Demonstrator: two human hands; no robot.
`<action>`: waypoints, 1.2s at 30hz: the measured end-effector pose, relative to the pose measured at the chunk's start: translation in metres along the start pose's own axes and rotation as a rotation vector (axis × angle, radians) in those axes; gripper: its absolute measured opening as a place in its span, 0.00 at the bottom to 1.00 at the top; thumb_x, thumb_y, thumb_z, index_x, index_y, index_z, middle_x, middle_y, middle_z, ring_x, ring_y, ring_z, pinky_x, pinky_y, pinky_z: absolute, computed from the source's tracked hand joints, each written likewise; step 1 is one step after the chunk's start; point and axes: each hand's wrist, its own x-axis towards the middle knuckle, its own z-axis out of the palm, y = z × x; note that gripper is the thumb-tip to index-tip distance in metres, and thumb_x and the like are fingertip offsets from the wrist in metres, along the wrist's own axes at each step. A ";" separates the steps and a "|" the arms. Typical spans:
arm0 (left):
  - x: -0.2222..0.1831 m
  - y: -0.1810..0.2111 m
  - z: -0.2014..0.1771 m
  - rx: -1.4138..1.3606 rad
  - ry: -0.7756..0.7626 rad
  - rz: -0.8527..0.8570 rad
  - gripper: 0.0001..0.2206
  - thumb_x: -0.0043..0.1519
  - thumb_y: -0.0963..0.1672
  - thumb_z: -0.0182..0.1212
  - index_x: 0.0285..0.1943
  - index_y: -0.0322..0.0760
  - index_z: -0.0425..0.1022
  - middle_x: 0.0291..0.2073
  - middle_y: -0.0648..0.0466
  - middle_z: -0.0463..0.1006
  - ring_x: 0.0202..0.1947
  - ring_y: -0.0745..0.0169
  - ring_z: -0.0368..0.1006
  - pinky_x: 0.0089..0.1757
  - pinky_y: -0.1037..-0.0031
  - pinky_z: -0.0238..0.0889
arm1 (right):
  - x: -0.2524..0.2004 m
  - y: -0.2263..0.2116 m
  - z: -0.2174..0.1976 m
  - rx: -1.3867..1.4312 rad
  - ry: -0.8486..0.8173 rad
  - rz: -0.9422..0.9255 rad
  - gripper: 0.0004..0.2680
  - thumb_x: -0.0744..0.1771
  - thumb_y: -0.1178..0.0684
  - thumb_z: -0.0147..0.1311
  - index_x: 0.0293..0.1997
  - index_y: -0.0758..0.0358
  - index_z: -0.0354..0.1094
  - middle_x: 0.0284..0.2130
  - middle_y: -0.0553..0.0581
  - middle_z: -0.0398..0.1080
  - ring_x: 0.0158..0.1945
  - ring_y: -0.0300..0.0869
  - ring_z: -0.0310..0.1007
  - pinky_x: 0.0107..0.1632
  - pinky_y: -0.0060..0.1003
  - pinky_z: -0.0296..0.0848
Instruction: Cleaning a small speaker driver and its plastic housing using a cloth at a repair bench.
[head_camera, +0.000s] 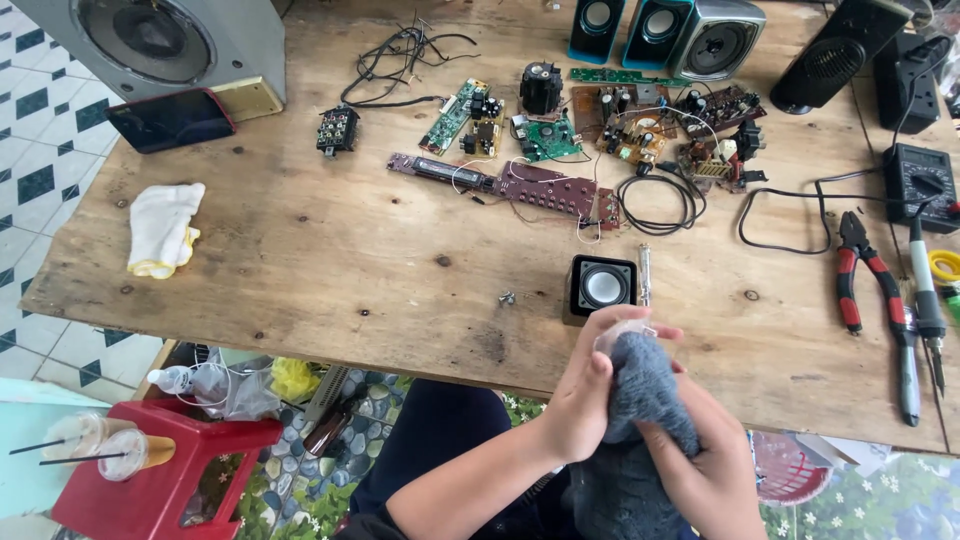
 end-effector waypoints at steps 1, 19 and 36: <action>0.001 0.003 0.004 0.133 -0.054 0.022 0.26 0.57 0.56 0.38 0.55 0.37 0.50 0.49 0.45 0.61 0.46 0.59 0.61 0.48 0.70 0.57 | -0.003 0.000 0.003 -0.004 0.183 0.094 0.05 0.59 0.57 0.48 0.32 0.65 0.64 0.29 0.52 0.66 0.35 0.37 0.63 0.40 0.30 0.60; -0.002 0.011 0.014 0.382 -0.126 0.171 0.30 0.59 0.58 0.32 0.58 0.30 0.47 0.54 0.45 0.54 0.57 0.59 0.52 0.58 0.71 0.46 | 0.002 -0.015 -0.001 -0.203 0.266 -0.023 0.02 0.61 0.61 0.44 0.26 0.67 0.58 0.23 0.56 0.59 0.27 0.43 0.58 0.32 0.32 0.56; -0.002 0.023 0.014 0.503 -0.174 0.142 0.33 0.58 0.60 0.34 0.60 0.31 0.45 0.56 0.44 0.52 0.60 0.55 0.49 0.59 0.67 0.44 | -0.003 -0.012 0.003 -0.125 0.278 -0.163 0.04 0.61 0.61 0.43 0.35 0.70 0.61 0.31 0.61 0.62 0.33 0.46 0.64 0.38 0.32 0.60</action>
